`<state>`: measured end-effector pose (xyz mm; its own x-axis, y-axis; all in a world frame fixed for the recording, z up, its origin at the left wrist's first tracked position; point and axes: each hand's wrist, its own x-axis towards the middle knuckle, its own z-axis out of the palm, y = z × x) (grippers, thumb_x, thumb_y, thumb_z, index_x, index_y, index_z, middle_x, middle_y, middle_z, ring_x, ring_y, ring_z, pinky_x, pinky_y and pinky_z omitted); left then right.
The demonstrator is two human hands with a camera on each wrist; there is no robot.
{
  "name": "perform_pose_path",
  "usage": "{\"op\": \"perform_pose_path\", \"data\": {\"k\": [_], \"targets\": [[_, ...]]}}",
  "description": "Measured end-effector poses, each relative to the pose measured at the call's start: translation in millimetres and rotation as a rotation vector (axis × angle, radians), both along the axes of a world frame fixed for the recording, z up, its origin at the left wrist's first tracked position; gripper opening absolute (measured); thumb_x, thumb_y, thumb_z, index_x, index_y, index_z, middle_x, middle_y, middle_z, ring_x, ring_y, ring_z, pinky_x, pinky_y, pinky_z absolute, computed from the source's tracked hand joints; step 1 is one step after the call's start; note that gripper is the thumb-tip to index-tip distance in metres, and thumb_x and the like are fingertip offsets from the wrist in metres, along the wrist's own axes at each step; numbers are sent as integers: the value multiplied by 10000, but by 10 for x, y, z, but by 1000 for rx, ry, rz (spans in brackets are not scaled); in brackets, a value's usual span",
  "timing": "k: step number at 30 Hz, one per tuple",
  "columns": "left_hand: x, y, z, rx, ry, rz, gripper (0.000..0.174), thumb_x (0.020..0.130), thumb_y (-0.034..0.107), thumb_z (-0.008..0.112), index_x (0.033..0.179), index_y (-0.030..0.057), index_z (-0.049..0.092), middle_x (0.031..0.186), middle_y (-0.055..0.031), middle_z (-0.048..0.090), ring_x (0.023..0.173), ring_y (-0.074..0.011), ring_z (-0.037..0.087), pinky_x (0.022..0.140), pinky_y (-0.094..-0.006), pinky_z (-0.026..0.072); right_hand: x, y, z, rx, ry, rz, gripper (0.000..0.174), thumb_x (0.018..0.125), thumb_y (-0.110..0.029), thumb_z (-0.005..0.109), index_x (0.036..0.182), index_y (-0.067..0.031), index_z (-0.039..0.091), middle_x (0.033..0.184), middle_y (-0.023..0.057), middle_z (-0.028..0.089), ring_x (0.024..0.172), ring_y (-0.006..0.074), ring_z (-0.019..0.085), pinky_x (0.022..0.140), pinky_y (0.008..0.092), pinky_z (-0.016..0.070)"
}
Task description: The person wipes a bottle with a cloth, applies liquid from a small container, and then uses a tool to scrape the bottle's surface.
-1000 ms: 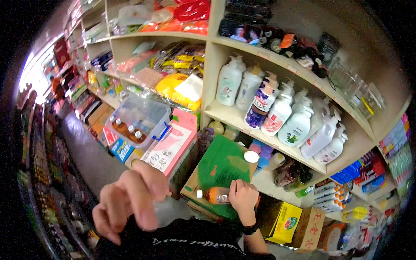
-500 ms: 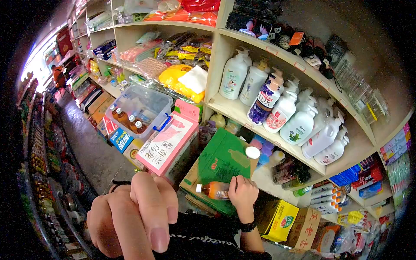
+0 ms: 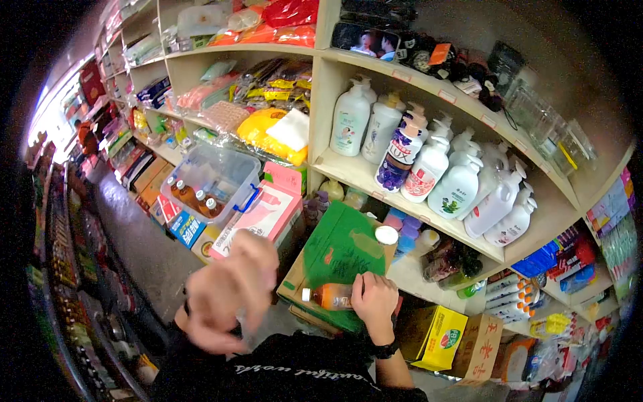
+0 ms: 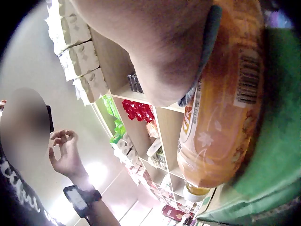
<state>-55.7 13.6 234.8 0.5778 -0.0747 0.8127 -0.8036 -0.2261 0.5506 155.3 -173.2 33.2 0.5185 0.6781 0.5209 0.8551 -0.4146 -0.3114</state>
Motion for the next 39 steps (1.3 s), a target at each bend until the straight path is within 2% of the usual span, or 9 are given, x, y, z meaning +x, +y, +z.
{"op": "perform_pose_path", "data": {"k": [2,4,13,18,20,21,25,29,39], "targets": [[110,-23,-288,55,84,276,367,797,135,929,800,191,566,945,15,712,1023,-243,588,896,-394,446,-13,-8,12,7,5,-10,259,974,-202,655,762,-56,637,715,147,684,664,365,671,654,491,514],[245,85,-673,199,117,430,256,824,104,909,923,113,673,1002,-18,705,1037,-277,641,920,-416,490,-22,-7,16,12,3,-14,257,964,-203,666,755,-56,639,705,138,677,659,357,671,645,482,514],[283,235,-2057,218,406,612,150,877,63,824,998,65,735,1047,-91,755,1012,-331,676,921,-420,540,-12,5,4,28,2,-24,250,935,-203,671,731,-62,643,707,130,683,664,336,678,663,456,533],[332,83,-2104,146,506,674,162,947,41,750,1107,39,726,1194,-142,764,1111,-331,701,1005,-449,533,-17,37,-5,25,2,-41,260,934,-213,675,733,-52,640,716,142,691,667,347,677,677,471,532],[385,-24,-2073,223,449,643,322,948,122,786,1239,31,682,1338,-157,721,1240,-352,672,1086,-461,500,-13,54,18,33,13,-49,261,934,-213,675,733,-51,639,716,144,690,670,350,677,681,471,533],[406,-10,-2176,271,484,605,548,905,253,858,1344,21,626,1433,-162,675,1338,-366,629,1151,-476,462,-22,64,23,38,18,-48,261,933,-213,674,732,-50,639,717,147,690,673,354,676,685,472,533],[563,-188,-2223,405,475,619,824,774,425,948,1396,4,613,1443,-190,664,1343,-377,632,1134,-489,493,-22,123,-5,57,4,-65,262,933,-214,674,736,-46,638,711,147,685,680,360,676,686,475,527],[571,-174,-2278,435,456,659,755,769,472,941,1288,-12,683,1299,-205,731,1232,-370,699,1076,-485,541,-37,125,-2,83,-15,-57,256,931,-214,675,741,-47,638,706,139,682,676,351,674,673,473,514],[540,-215,-2328,453,458,700,765,752,495,950,1291,9,707,1332,-233,725,1219,-383,717,1039,-485,563,-66,42,-36,108,-38,-34,231,918,-211,689,754,-54,648,705,131,683,653,333,663,666,451,502]]}}
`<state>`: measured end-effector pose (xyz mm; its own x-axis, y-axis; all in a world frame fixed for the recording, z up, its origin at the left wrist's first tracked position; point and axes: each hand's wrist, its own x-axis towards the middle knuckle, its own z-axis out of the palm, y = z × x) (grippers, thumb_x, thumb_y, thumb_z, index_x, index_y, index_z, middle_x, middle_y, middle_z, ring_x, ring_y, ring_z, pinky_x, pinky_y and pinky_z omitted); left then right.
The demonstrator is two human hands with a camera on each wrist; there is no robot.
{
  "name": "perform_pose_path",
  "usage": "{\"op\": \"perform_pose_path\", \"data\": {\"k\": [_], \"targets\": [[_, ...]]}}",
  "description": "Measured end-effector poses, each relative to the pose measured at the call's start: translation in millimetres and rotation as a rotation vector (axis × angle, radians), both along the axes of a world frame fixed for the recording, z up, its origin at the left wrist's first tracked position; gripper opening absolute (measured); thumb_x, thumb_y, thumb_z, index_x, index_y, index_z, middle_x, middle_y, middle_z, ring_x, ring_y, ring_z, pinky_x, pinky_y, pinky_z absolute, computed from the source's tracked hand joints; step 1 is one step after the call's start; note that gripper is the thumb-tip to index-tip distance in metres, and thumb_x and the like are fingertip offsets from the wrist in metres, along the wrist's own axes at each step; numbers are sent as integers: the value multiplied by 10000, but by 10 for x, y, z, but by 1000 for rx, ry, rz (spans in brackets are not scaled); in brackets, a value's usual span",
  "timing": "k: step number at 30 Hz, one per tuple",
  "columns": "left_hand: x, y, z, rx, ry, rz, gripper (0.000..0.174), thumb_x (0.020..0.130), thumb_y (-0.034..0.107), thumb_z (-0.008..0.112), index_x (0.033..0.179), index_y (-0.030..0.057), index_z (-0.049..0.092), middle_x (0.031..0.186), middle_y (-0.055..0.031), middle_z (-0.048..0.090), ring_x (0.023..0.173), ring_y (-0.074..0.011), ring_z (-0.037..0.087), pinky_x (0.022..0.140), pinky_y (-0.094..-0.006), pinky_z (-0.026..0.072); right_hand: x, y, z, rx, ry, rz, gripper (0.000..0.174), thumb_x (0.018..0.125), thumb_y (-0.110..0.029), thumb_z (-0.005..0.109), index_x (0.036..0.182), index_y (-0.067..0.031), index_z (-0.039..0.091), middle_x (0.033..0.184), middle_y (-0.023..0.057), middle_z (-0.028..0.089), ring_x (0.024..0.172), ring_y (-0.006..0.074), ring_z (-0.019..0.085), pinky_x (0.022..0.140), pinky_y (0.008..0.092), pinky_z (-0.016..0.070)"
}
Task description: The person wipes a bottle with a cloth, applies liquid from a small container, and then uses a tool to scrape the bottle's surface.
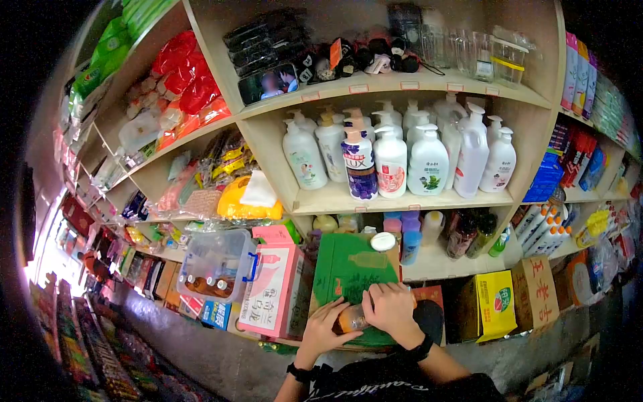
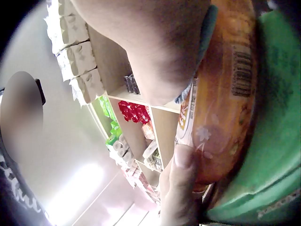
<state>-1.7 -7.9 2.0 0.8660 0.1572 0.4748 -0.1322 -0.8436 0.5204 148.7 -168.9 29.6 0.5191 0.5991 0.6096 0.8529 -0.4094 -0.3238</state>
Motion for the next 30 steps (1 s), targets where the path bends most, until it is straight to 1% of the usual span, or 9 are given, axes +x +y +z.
{"op": "perform_pose_path", "data": {"k": [11,13,14,16,30], "targets": [[6,1,-3,14,-21,-8,761,760,500,945,1281,0,705,1284,-234,744,1210,-386,724,1048,-496,567,-20,-13,23,11,11,4,225,917,-208,692,764,-48,655,714,134,688,676,338,670,691,448,512],[10,-6,35,42,-42,-18,716,788,474,929,1249,-21,693,1233,-234,750,1189,-385,726,1043,-476,565,-20,-6,26,10,11,2,224,917,-208,692,764,-47,657,714,134,687,677,338,670,692,447,512],[11,1,21,43,-43,-19,716,788,474,929,1249,-21,693,1233,-234,750,1189,-385,726,1043,-476,565,-24,-8,39,13,12,1,226,917,-208,692,763,-46,656,714,136,686,676,339,669,691,448,512],[7,11,-21,27,-17,-12,773,756,507,944,1280,-6,703,1293,-234,740,1203,-387,726,1049,-494,568,-29,-9,43,14,11,0,228,917,-208,691,762,-45,655,714,137,685,675,340,668,691,449,511],[2,4,-13,23,-19,-14,765,762,506,940,1283,1,699,1311,-243,729,1189,-391,729,1040,-490,569,-29,-4,32,16,17,-5,229,907,-212,697,747,-57,647,704,135,682,662,348,661,676,463,510]]}}
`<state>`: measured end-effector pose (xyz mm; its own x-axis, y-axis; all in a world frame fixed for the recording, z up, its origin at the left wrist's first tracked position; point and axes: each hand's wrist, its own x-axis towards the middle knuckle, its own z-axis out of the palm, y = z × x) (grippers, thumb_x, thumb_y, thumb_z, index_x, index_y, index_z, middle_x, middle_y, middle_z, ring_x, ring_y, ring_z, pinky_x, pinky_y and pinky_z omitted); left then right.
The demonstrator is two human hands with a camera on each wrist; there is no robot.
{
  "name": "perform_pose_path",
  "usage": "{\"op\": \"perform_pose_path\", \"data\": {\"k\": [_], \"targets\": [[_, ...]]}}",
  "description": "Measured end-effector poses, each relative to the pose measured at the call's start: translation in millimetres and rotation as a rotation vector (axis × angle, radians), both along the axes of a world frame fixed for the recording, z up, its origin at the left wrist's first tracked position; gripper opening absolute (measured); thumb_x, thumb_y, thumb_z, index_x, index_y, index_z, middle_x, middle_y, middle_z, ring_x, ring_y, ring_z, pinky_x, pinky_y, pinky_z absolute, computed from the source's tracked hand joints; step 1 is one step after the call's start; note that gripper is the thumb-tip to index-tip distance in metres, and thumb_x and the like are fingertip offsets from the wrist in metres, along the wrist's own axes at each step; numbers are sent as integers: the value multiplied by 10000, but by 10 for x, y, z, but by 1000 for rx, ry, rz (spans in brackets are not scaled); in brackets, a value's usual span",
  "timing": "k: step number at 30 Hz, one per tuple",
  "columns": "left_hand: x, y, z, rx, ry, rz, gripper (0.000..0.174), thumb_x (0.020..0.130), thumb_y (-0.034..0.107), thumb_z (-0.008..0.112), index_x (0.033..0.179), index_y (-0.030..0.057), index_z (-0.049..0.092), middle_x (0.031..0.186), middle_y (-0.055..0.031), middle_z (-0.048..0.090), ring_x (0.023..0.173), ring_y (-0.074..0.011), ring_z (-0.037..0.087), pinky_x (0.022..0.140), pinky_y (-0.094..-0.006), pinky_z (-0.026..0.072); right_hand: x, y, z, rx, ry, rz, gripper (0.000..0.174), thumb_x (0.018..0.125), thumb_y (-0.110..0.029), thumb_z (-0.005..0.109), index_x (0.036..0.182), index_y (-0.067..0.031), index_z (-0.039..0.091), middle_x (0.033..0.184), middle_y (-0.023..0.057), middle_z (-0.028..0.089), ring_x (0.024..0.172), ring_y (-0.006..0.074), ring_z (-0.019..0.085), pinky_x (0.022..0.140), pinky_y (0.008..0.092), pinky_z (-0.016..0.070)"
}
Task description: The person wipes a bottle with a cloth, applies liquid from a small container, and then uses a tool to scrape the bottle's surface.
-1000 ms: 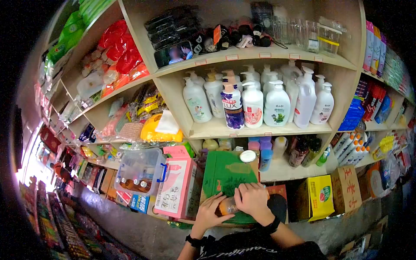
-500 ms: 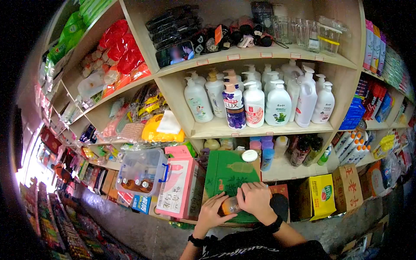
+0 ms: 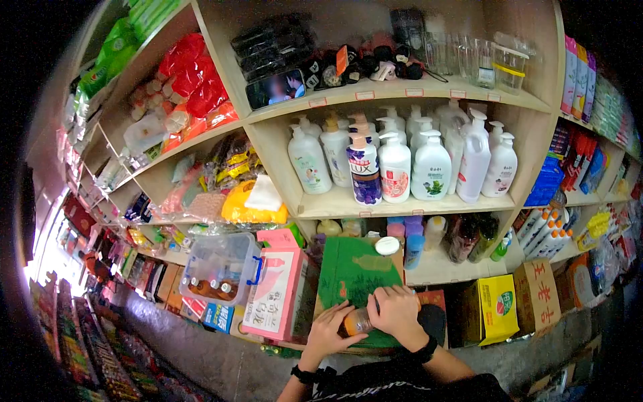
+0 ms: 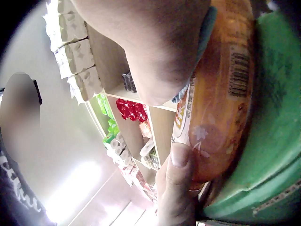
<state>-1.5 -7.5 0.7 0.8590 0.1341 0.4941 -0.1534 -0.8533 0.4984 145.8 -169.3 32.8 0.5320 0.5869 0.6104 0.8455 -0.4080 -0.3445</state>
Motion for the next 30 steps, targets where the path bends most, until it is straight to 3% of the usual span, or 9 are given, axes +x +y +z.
{"op": "perform_pose_path", "data": {"k": [9,11,17,20,27,28,30], "targets": [[18,40,-5,-38,34,-15,762,790,503,926,1299,-13,690,1313,-251,723,1203,-398,717,1050,-493,555,27,40,25,-55,27,-13,226,906,-222,696,757,-58,653,706,141,683,667,346,670,689,462,512],[21,45,4,-28,-2,-22,710,814,484,910,1267,-16,691,1244,-232,747,1186,-384,724,1035,-477,566,50,57,24,-81,48,-6,227,907,-222,694,759,-54,658,716,148,691,673,351,674,698,462,517],[0,84,35,-105,42,-29,736,812,471,916,1293,-33,677,1331,-259,708,1189,-402,714,1055,-473,558,112,117,25,-120,65,36,236,909,-213,692,754,-39,657,714,164,688,653,362,669,656,476,522],[-26,122,-49,-185,162,-54,826,808,549,910,1396,29,652,1467,-224,654,1303,-390,669,1121,-489,524,119,124,26,-151,78,46,231,907,-201,691,750,-38,651,699,158,677,641,351,664,633,478,518],[-56,249,5,-249,377,-157,869,840,610,860,1488,85,614,1559,-199,588,1409,-407,584,1177,-523,467,150,81,47,-155,54,92,203,888,-190,709,746,-56,650,668,128,650,600,312,629,609,438,493],[-52,252,48,-214,326,-160,820,827,501,901,1468,74,620,1518,-217,614,1338,-404,639,1164,-465,484,134,70,67,-151,76,82,196,884,-188,711,745,-65,648,671,120,645,610,303,630,615,435,491],[-38,244,57,-226,313,-158,824,817,498,908,1464,74,625,1514,-214,619,1344,-393,637,1162,-461,486,149,49,60,-147,84,102,194,883,-187,712,745,-68,646,675,117,645,617,302,632,625,432,492]]}}
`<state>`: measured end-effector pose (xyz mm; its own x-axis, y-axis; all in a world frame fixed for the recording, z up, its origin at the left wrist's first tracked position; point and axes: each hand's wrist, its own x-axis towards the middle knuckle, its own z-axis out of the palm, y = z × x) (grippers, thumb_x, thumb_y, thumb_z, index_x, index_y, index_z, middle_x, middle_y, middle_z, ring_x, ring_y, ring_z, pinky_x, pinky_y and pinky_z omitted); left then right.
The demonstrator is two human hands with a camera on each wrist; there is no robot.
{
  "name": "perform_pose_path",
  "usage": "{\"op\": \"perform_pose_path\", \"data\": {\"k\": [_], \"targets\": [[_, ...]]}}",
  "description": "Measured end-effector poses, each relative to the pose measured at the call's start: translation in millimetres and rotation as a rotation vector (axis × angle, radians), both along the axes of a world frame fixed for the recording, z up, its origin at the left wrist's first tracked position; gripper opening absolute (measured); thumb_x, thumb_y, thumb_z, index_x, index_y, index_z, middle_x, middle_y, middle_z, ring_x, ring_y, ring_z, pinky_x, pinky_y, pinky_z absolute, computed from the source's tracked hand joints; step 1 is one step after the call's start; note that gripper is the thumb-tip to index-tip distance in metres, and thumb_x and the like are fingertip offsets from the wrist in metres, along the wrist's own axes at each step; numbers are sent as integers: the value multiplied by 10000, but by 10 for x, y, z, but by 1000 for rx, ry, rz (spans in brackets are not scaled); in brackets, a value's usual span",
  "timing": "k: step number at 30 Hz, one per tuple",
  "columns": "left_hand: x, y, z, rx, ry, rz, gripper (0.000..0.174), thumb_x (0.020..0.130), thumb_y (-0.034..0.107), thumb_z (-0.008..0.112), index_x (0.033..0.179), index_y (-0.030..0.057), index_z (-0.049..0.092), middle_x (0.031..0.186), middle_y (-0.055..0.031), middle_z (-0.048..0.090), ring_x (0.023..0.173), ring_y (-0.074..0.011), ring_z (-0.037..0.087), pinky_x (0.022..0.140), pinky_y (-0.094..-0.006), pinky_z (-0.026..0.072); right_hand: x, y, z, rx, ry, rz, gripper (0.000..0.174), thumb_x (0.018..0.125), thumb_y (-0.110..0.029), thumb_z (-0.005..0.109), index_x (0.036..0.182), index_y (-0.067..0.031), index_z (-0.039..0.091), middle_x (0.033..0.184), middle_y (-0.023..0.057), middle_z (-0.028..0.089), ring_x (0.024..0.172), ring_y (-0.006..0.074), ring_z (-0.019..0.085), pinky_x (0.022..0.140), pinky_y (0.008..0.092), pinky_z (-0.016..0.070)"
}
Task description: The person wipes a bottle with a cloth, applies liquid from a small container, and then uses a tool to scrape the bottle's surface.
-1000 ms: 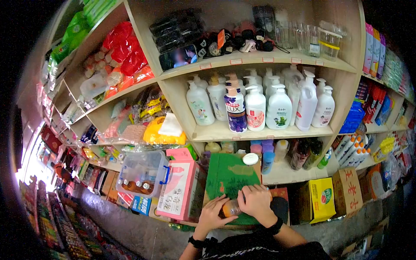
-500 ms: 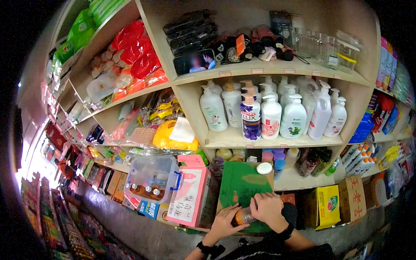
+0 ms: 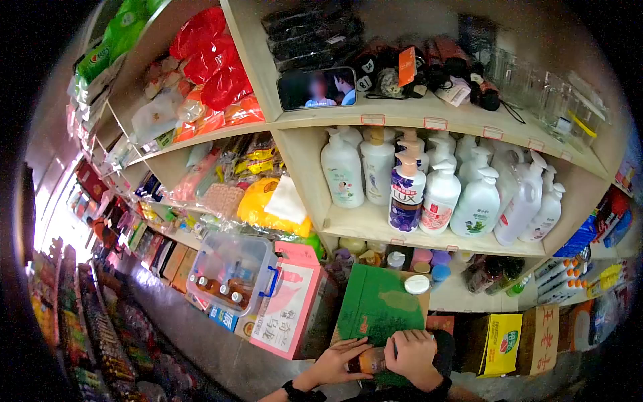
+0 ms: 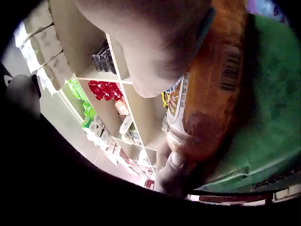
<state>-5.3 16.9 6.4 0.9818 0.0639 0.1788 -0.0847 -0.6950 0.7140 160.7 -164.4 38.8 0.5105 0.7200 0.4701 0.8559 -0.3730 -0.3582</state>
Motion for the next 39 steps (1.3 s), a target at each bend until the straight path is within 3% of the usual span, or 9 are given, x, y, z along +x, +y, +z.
{"op": "perform_pose_path", "data": {"k": [15,17,18,24,27,39], "targets": [[1,-37,71,31,-41,12,794,777,476,936,1417,83,677,1484,-188,654,1328,-342,660,1151,-446,492,-25,-40,37,62,15,19,188,890,-187,704,764,-68,632,705,114,652,662,317,644,676,445,506],[10,-29,56,82,-33,41,799,761,493,942,1401,87,688,1458,-186,673,1305,-347,673,1138,-443,501,-30,-37,41,65,-21,20,187,882,-190,711,764,-70,631,694,112,639,658,321,640,671,447,500],[-4,-27,-5,64,-16,53,848,759,576,931,1429,119,683,1512,-139,647,1355,-346,640,1138,-478,506,-28,-32,43,92,-24,20,193,875,-196,716,761,-71,625,686,111,629,656,323,638,667,449,494],[22,-75,96,26,-84,79,761,693,417,987,1316,57,737,1411,-202,701,1260,-373,698,1104,-460,530,-63,-62,19,116,-21,3,186,873,-197,719,772,-69,628,704,109,655,655,312,638,661,443,492],[12,-85,63,38,-77,96,758,679,404,995,1302,51,745,1404,-202,706,1252,-383,702,1106,-464,531,-69,-69,-30,137,-14,-1,144,826,-169,734,771,-80,635,725,109,668,674,320,658,662,431,503],[50,-105,80,35,-80,76,762,662,401,997,1291,51,747,1375,-213,719,1250,-396,703,1125,-478,525,-80,-122,-26,136,-32,-4,196,888,-204,699,762,-70,631,705,101,657,671,302,642,681,426,490]]}}
